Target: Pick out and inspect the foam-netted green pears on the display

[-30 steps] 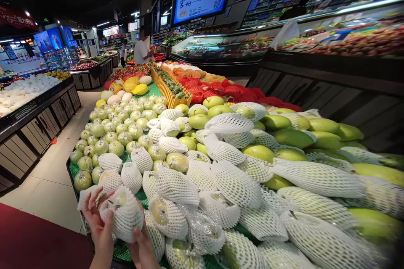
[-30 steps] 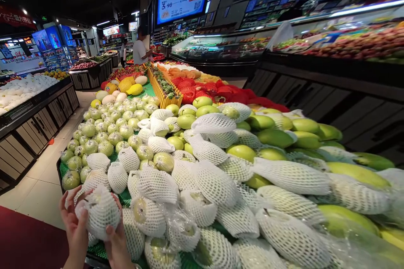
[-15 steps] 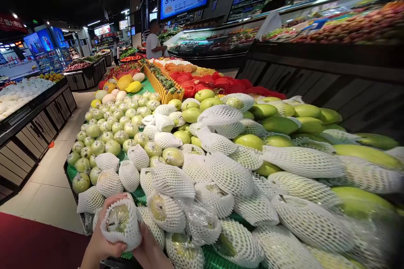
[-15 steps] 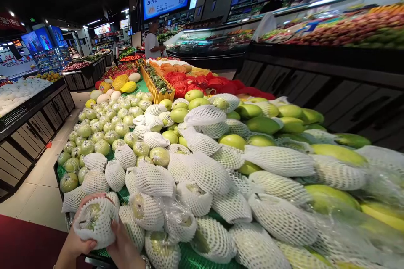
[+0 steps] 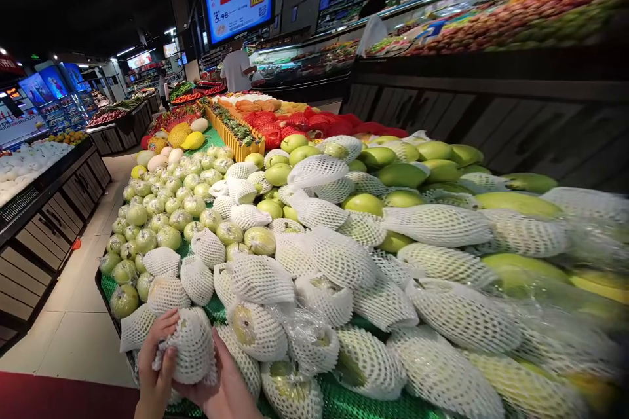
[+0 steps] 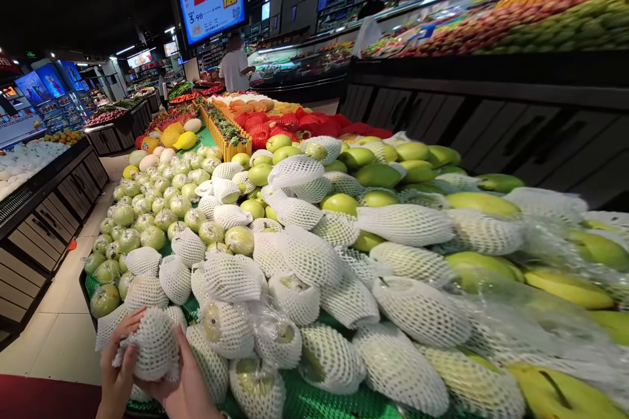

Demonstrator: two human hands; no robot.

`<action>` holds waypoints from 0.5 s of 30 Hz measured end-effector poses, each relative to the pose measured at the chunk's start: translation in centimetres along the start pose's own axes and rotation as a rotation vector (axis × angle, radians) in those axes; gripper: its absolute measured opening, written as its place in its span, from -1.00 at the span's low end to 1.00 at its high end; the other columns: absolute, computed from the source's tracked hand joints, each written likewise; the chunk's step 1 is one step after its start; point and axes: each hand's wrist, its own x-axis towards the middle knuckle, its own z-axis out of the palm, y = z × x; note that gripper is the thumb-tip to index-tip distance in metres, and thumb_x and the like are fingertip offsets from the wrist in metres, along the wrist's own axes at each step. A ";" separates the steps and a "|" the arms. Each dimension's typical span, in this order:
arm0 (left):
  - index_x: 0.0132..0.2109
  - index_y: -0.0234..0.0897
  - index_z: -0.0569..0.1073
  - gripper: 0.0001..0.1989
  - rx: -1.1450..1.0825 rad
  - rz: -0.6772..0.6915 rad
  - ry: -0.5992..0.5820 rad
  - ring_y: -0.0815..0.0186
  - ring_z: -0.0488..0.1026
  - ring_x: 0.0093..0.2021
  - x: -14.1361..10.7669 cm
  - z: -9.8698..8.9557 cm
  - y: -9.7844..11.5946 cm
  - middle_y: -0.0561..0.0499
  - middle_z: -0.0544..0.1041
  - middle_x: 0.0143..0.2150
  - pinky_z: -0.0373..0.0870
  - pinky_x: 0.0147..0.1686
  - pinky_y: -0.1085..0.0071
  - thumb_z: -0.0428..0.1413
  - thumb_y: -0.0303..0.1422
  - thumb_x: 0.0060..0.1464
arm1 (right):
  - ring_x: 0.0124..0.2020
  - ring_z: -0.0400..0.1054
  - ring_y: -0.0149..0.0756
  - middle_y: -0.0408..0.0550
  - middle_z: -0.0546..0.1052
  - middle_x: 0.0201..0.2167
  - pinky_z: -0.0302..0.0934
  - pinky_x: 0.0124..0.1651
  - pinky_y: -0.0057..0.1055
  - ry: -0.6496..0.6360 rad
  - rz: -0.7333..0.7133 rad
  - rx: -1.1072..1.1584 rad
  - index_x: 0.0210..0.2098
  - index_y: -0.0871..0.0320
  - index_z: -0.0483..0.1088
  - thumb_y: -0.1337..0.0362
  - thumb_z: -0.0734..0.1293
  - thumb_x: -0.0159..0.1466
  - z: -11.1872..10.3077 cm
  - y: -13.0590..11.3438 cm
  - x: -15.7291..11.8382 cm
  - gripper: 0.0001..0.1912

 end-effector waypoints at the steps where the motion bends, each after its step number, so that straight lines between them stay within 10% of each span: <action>1: -0.04 -0.09 0.57 -0.80 0.021 -0.016 0.029 0.15 0.58 0.08 0.4 -0.3 0.1 -0.06 0.65 0.03 0.55 0.05 0.30 0.07 -0.32 0.29 | -0.10 0.49 -0.11 -0.07 0.64 -0.13 0.39 -0.01 -0.15 -0.002 -0.026 -0.021 -0.17 0.06 0.61 -0.09 0.65 -0.16 -0.1 0.1 0.1 -0.38; 8: -0.12 -0.16 0.61 -0.76 0.106 -0.123 0.106 0.13 0.61 -0.10 8.2 -1.7 0.4 -0.04 0.69 -0.09 0.54 -0.21 0.36 0.10 -0.17 0.26 | 0.03 0.44 -0.18 -0.08 0.50 0.14 0.29 0.07 -0.22 -0.066 -0.213 -0.376 0.12 -0.13 0.47 -0.07 0.58 0.06 -0.3 -0.2 -1.1 -0.35; 15: -0.13 -0.24 0.57 -0.58 0.122 -0.119 0.098 0.08 0.57 -0.13 17.8 3.6 -5.7 -0.16 0.66 -0.09 0.48 -0.18 0.25 0.03 0.00 0.22 | 0.26 0.29 -0.01 0.06 0.46 0.19 0.04 0.34 -0.10 -0.321 -0.124 -1.037 0.19 -0.11 0.44 -0.17 0.43 0.23 -2.4 -6.1 -9.1 -0.40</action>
